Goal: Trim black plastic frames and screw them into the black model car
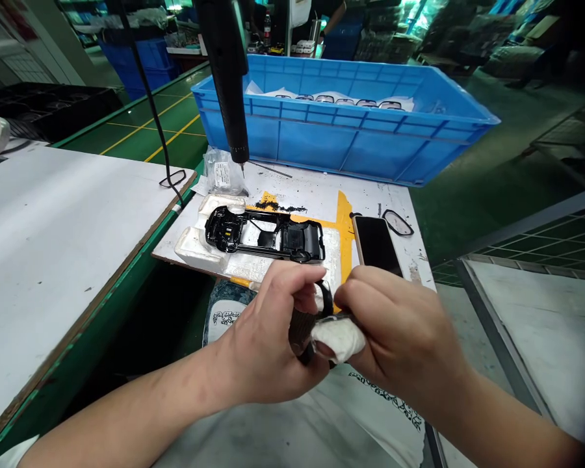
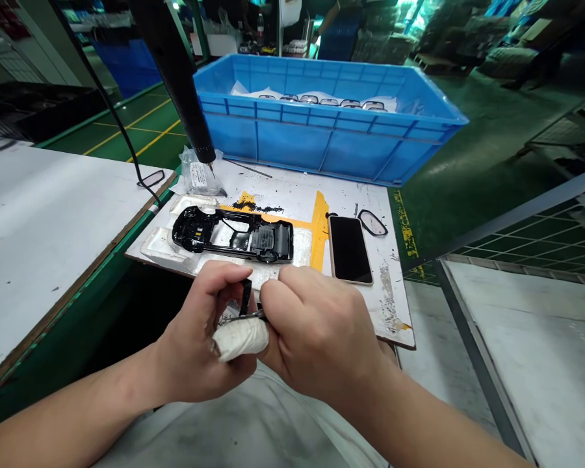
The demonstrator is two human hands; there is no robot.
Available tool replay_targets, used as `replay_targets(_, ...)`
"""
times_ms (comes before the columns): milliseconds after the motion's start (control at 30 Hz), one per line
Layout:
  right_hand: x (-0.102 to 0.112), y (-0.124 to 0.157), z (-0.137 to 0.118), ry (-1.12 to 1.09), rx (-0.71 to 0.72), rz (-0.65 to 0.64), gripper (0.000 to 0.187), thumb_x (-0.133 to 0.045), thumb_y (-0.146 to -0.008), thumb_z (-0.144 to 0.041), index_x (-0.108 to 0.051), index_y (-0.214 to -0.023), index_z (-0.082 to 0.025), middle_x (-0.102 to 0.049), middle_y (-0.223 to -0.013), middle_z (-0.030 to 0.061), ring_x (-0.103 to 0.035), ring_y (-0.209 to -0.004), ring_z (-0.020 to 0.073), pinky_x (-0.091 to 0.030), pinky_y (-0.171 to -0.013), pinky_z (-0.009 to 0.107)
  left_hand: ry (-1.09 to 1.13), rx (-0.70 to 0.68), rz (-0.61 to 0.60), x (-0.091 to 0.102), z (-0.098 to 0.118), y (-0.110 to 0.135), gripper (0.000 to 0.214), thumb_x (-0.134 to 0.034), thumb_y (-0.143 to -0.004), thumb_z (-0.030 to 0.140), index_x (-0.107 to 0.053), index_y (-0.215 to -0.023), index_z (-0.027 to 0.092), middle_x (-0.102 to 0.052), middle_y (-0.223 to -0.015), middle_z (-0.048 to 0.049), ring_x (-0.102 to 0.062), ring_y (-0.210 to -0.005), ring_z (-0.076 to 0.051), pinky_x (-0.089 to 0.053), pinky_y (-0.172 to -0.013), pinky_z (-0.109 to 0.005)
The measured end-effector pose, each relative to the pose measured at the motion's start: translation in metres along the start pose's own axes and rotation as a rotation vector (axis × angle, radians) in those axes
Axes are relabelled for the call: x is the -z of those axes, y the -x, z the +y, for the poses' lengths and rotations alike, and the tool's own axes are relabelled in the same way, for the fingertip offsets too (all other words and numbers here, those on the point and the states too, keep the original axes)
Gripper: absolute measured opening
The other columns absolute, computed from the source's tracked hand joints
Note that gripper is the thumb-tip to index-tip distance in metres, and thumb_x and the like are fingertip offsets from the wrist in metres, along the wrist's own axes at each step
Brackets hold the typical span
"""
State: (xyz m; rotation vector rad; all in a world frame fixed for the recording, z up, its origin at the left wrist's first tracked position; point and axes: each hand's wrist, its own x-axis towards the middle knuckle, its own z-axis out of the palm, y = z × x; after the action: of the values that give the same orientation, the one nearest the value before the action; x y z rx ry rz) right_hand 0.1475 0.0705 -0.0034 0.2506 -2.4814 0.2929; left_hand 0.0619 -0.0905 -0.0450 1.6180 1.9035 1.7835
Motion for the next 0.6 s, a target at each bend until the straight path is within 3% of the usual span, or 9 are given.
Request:
replay_targets(167, 0.000, -0.001, 0.000, 0.033, -0.061, 0.018, 0.054, -0.040, -0.103, -0.054, -0.053, -0.067, -0.015, -0.043, -0.062, -0.0002, -0.037, -0.054, 0.0106, -0.025, -0.052, 0.030, 0.022, -0.006, -0.002, -0.001, 0.000, 0.001, 0.077, -0.063, -0.072, 0.004, -0.034, -0.142, 0.014, -0.046, -0.110, -0.0090, -0.054, -0.093, -0.017, -0.056, -0.079, -0.031)
replay_targets(333, 0.002, 0.001, 0.000, -0.002, 0.023, 0.008, 0.038, -0.046, -0.100, -0.029, -0.052, -0.065, -0.016, -0.044, -0.062, 0.0003, -0.037, -0.055, 0.0111, -0.025, -0.053, 0.030, -0.019, 0.011, -0.040, 0.002, 0.002, -0.003, 0.071, -0.063, -0.074, 0.008, -0.034, -0.140, 0.013, -0.048, -0.106, -0.0078, -0.054, -0.089, -0.016, -0.055, -0.077, -0.030)
replay_targets(500, 0.006, 0.000, 0.004, 0.127, -0.018, 0.035, 0.050, -0.042, -0.102, -0.049, -0.052, -0.067, -0.016, -0.042, -0.062, 0.0004, -0.036, -0.054, 0.0120, -0.023, -0.053, 0.032, -0.156, -0.084, -0.070, 0.012, 0.006, -0.011, 0.069, -0.063, -0.074, 0.007, -0.039, -0.138, 0.012, -0.049, -0.111, -0.0084, -0.052, -0.096, -0.017, -0.055, -0.083, -0.029)
replay_targets(600, 0.008, -0.001, 0.003, 0.149, 0.031, 0.011, 0.045, -0.042, -0.103, -0.040, -0.048, -0.064, -0.018, -0.039, -0.061, -0.0004, -0.032, -0.055, 0.0121, -0.022, -0.053, 0.031, -0.201, -0.097, -0.091, 0.016, 0.005, -0.012, 0.072, -0.061, -0.071, 0.002, -0.039, -0.139, 0.010, -0.050, -0.112, -0.0096, -0.052, -0.098, -0.017, -0.055, -0.084, -0.030)
